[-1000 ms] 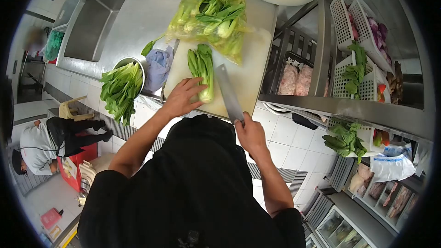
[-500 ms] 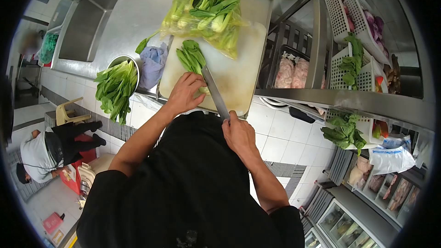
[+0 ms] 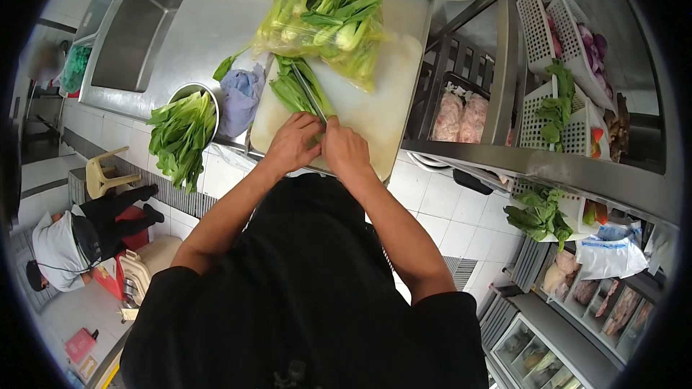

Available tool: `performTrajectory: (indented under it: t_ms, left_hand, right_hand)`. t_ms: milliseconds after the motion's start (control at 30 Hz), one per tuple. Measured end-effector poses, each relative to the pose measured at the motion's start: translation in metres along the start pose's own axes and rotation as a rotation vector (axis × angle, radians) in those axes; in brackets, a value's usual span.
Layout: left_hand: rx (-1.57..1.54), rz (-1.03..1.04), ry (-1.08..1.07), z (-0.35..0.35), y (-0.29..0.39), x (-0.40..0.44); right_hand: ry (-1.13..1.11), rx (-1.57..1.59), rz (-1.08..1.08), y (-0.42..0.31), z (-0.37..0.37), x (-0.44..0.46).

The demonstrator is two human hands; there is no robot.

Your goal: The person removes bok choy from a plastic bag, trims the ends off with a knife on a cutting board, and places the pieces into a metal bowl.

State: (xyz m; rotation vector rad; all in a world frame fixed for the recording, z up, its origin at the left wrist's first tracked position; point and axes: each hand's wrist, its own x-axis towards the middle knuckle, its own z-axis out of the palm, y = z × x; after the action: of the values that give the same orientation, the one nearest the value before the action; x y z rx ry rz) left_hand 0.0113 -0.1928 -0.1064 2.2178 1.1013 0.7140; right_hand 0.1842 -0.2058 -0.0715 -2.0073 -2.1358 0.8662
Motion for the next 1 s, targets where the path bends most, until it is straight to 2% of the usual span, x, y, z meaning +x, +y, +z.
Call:
performTrajectory:
  t_ms: [133,200,267,400,500,633,700,800,1000]
  left_hand:
    - [0.007,0.018,0.026,0.000,0.002,0.002]
    - [-0.011,-0.030,0.035,0.001,0.005,0.002]
    - [-0.013,-0.020,0.009,-0.008,0.006,-0.003]
    - [0.019,-0.006,-0.003,-0.015,-0.007,-0.034]
    - [-0.017,0.016,0.058,-0.012,-0.009,-0.042]
    - [-0.033,0.003,0.019,-0.013,-0.007,-0.040]
    - [-0.033,0.011,0.025,-0.013,-0.007,-0.039]
    - [-0.007,0.014,0.023,-0.011,-0.008,-0.039]
    - [-0.033,-0.012,0.016,-0.009,-0.008,-0.040]
  right_hand:
    - [0.005,0.007,0.000,0.008,-0.012,-0.023]
    - [-0.133,-0.049,0.140,0.026,-0.017,-0.055]
    - [-0.149,-0.026,0.125,0.043,-0.022,-0.093]
    - [-0.140,-0.059,0.134,0.058,-0.027,-0.106]
    - [0.038,-0.056,0.060,0.062,-0.016,-0.083]
    - [0.139,0.042,0.025,0.044,-0.025,-0.079]
    - [-0.033,0.083,0.114,0.026,-0.041,-0.088]
    - [-0.041,0.097,0.043,0.025,-0.034,-0.102]
    - [-0.117,0.135,0.090,0.020,-0.027,-0.105]
